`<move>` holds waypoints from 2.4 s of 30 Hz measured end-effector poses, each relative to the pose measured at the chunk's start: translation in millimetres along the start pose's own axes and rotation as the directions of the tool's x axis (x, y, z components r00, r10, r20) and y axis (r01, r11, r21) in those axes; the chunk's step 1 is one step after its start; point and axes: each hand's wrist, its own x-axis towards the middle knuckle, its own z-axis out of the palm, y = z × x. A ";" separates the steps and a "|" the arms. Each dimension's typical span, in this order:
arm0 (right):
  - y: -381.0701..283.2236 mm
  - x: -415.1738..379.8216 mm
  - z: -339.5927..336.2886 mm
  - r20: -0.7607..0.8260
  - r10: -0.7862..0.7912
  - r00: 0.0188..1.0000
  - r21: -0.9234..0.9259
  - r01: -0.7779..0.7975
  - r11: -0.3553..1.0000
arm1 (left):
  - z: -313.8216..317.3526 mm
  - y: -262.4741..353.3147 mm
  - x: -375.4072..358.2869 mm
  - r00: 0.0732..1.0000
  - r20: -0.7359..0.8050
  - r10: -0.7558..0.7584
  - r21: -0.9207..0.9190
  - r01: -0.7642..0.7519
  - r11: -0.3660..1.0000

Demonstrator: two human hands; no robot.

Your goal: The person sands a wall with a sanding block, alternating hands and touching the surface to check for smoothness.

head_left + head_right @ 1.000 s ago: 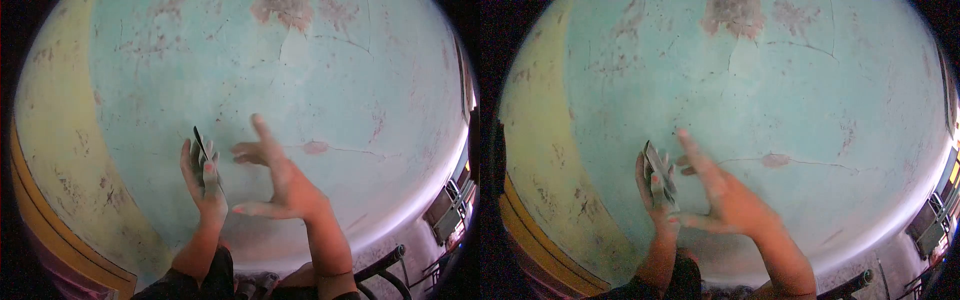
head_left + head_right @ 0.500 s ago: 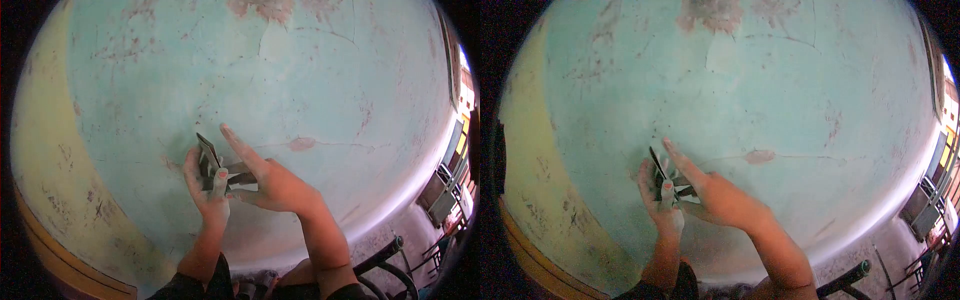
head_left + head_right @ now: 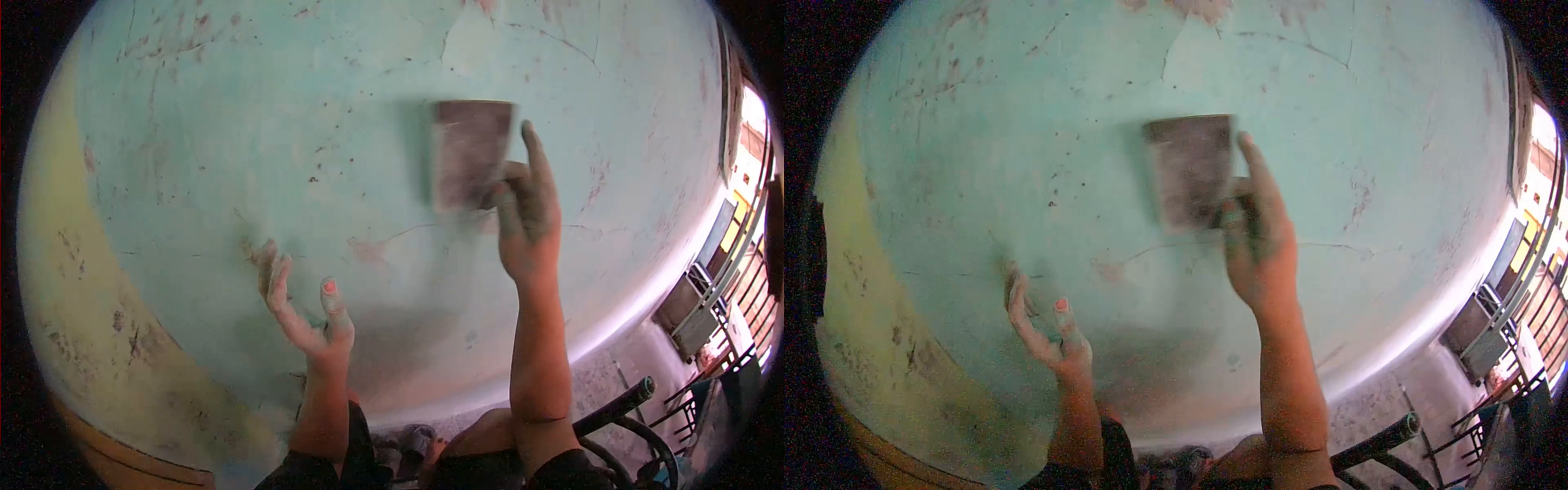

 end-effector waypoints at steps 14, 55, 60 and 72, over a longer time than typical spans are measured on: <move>58.5 -2.2 9.9 -0.316 -0.346 0.884 -0.529 0.138 0.837 | 7.3 -36.4 -10.4 0.997 0.054 -0.063 0.199 0.051 0.979; 19.0 41.1 76.9 -0.300 -0.441 0.846 -0.606 0.188 0.773 | -7.8 -38.1 -16.2 0.962 0.241 -0.128 0.216 0.075 0.974; 5.2 70.6 79.3 -0.340 -0.445 0.828 -0.592 0.179 0.786 | -9.6 -39.2 -17.6 0.958 0.250 -0.139 0.199 0.089 0.976; 1.7 59.9 94.3 -0.272 -0.457 0.847 -0.611 0.215 0.762 | -5.3 -37.4 -20.0 0.958 0.253 -0.133 0.234 0.073 0.969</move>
